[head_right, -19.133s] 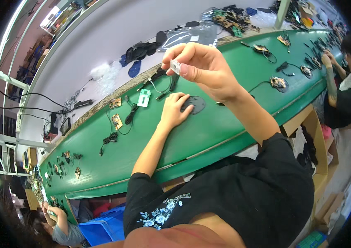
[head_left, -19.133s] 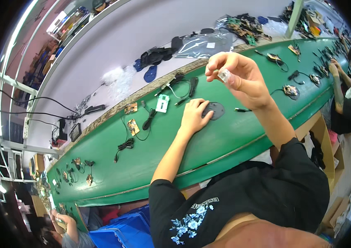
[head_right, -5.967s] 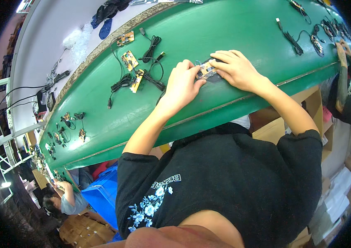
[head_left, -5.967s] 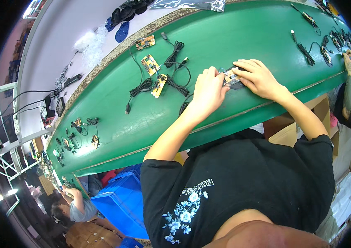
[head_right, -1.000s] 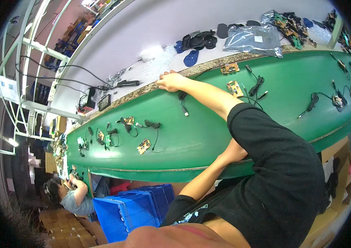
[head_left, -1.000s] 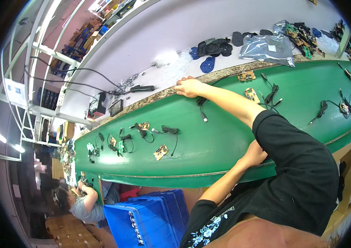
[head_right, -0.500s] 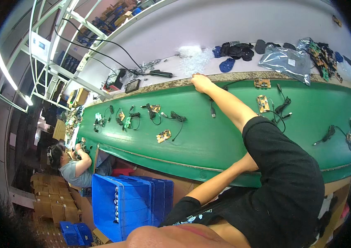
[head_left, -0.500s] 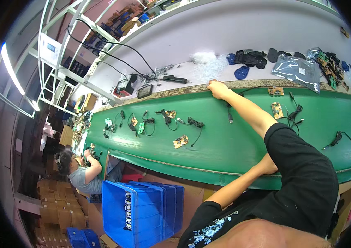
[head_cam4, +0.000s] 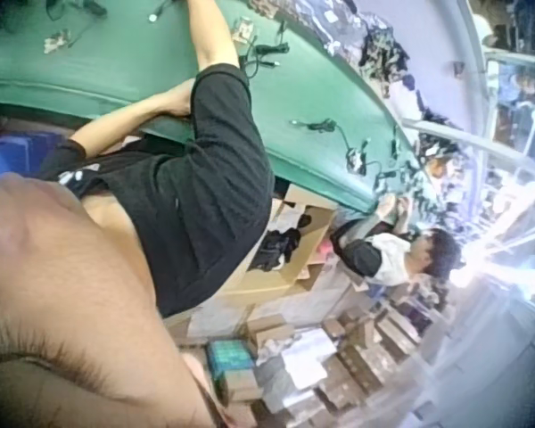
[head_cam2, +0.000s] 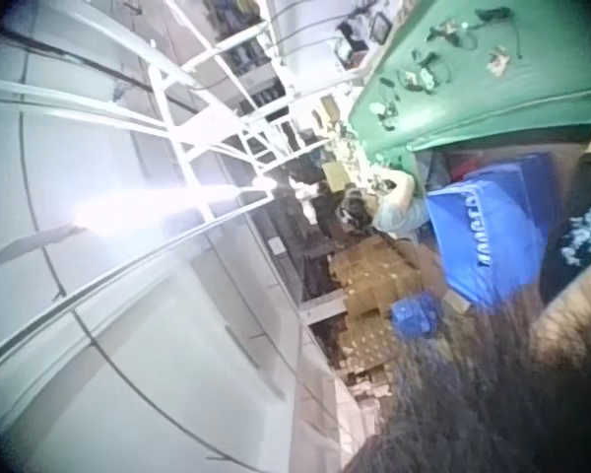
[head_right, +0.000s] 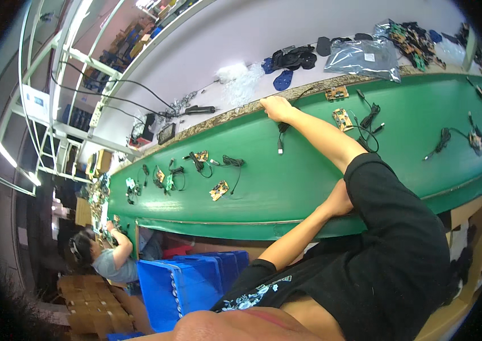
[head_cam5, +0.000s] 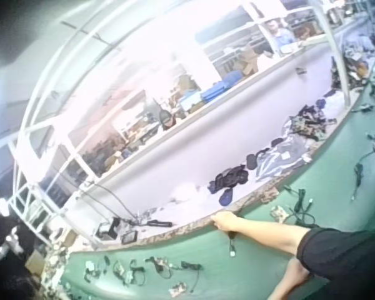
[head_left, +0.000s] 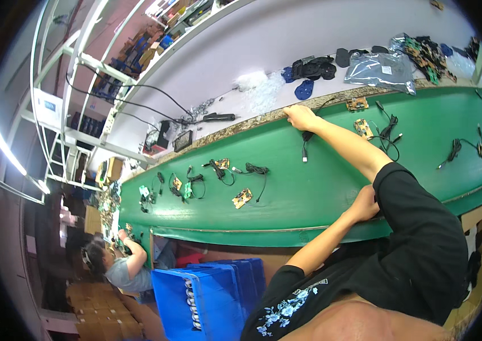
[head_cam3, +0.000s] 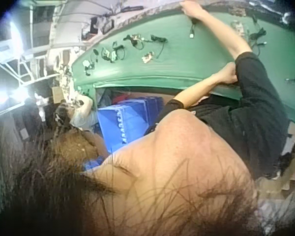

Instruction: The person assembles a computer mouse by hand, attaching a PCB and other components onto a mouse base plate.

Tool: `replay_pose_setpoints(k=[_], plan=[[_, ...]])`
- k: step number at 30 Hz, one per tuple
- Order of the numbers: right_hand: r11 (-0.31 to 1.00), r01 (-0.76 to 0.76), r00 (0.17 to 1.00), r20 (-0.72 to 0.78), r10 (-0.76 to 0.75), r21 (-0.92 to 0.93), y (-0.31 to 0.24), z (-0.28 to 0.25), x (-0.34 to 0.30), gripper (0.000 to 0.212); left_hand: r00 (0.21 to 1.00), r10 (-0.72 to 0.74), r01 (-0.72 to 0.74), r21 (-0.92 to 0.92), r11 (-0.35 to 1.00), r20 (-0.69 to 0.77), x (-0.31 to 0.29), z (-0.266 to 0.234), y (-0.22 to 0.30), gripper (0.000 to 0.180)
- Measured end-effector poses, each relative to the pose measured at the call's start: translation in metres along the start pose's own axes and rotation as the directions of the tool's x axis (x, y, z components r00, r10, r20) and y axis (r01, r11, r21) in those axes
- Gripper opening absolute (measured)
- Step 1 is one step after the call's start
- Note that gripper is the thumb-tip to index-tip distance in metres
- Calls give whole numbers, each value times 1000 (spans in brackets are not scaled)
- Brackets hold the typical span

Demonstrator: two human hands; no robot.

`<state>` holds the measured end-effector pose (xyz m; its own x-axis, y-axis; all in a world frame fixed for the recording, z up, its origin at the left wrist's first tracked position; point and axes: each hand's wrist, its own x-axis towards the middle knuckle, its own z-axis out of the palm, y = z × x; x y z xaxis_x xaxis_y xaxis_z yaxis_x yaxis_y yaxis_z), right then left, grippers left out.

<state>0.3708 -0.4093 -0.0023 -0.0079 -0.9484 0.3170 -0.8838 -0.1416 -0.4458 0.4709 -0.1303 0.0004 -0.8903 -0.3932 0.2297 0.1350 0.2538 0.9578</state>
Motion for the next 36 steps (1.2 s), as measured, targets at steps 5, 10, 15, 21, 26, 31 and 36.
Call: replay_pose_setpoints(k=[5, 10, 15, 21, 26, 31, 36], plan=[[994, -85, 996, 12, 87, -74, 6, -37, -29, 25, 981, -180, 184, -41, 982, 72, 1, 4, -2, 31], [858, 212, 975, -165, -151, 468, -57, -112, -116, 17, 986, -115, 101, 113, 988, 121, -9, -26, 2, 49], [846, 41, 982, -178, 64, 531, -47, -186, -295, 18, 982, -33, -39, 368, 929, 187, 26, -22, -10, 45], [757, -245, 907, -132, 399, 606, -23, -206, -406, 12, 987, -110, 157, 507, 847, -122, 111, -92, -29, 35], [841, -218, 894, -244, 375, 494, -2, -212, -430, 7, 958, -239, 164, 385, 908, 157, 72, -64, -7, 40], [980, -197, 967, -169, 191, -15, 18, -214, -409, 10, 996, 72, -19, 696, 718, -47, 34, -28, 23, 55], [987, -69, 981, -172, 93, 145, 0, -201, -381, 8, 999, 35, -16, 657, 754, -17, -3, -27, 18, 74]])
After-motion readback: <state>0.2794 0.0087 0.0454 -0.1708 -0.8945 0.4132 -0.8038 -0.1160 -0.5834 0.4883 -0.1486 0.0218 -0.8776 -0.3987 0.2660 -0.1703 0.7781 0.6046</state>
